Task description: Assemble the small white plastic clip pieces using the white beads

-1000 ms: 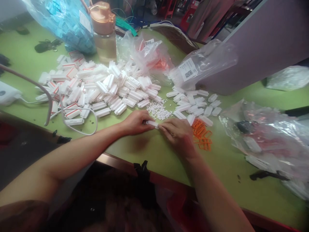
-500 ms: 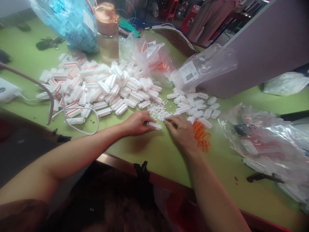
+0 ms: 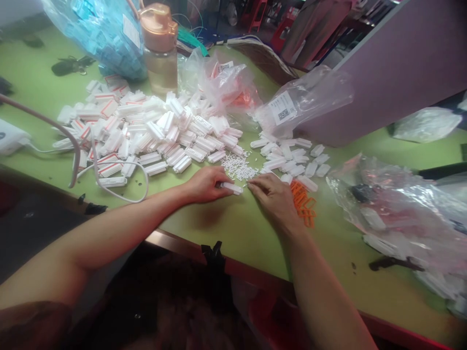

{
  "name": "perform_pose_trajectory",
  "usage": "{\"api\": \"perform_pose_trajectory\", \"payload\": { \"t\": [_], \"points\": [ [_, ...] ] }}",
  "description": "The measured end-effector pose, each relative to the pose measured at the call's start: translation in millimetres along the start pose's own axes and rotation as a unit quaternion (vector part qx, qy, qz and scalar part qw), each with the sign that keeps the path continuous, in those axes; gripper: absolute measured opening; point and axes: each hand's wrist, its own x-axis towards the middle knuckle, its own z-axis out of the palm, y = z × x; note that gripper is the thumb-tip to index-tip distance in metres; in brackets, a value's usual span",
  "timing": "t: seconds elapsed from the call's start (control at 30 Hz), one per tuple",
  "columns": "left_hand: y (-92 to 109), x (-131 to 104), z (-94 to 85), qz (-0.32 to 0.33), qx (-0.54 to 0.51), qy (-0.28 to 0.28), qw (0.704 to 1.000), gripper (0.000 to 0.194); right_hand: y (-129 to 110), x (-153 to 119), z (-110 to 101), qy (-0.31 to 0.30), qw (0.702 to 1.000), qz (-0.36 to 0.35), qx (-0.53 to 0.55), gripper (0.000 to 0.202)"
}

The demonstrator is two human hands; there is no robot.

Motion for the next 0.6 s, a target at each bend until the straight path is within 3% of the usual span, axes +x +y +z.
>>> {"api": "perform_pose_trajectory", "payload": {
  "t": [0.17, 0.5, 0.6],
  "points": [
    [0.2, 0.2, -0.5, -0.005, -0.009, -0.003, 1.0, 0.029, -0.8, -2.5, -7.8, 0.021, 1.0, 0.02, 0.002, 0.02],
    [1.3, 0.0, -0.1, -0.007, 0.003, -0.003, 1.0, 0.03, -5.9, 3.5, -0.7, -0.03, 0.994, -0.023, -0.104, 0.016],
    [1.3, 0.2, -0.5, -0.008, 0.003, -0.005, 1.0, 0.03, -7.6, 0.9, -5.5, -0.022, 0.997, -0.006, -0.075, 0.014]
  ]
}}
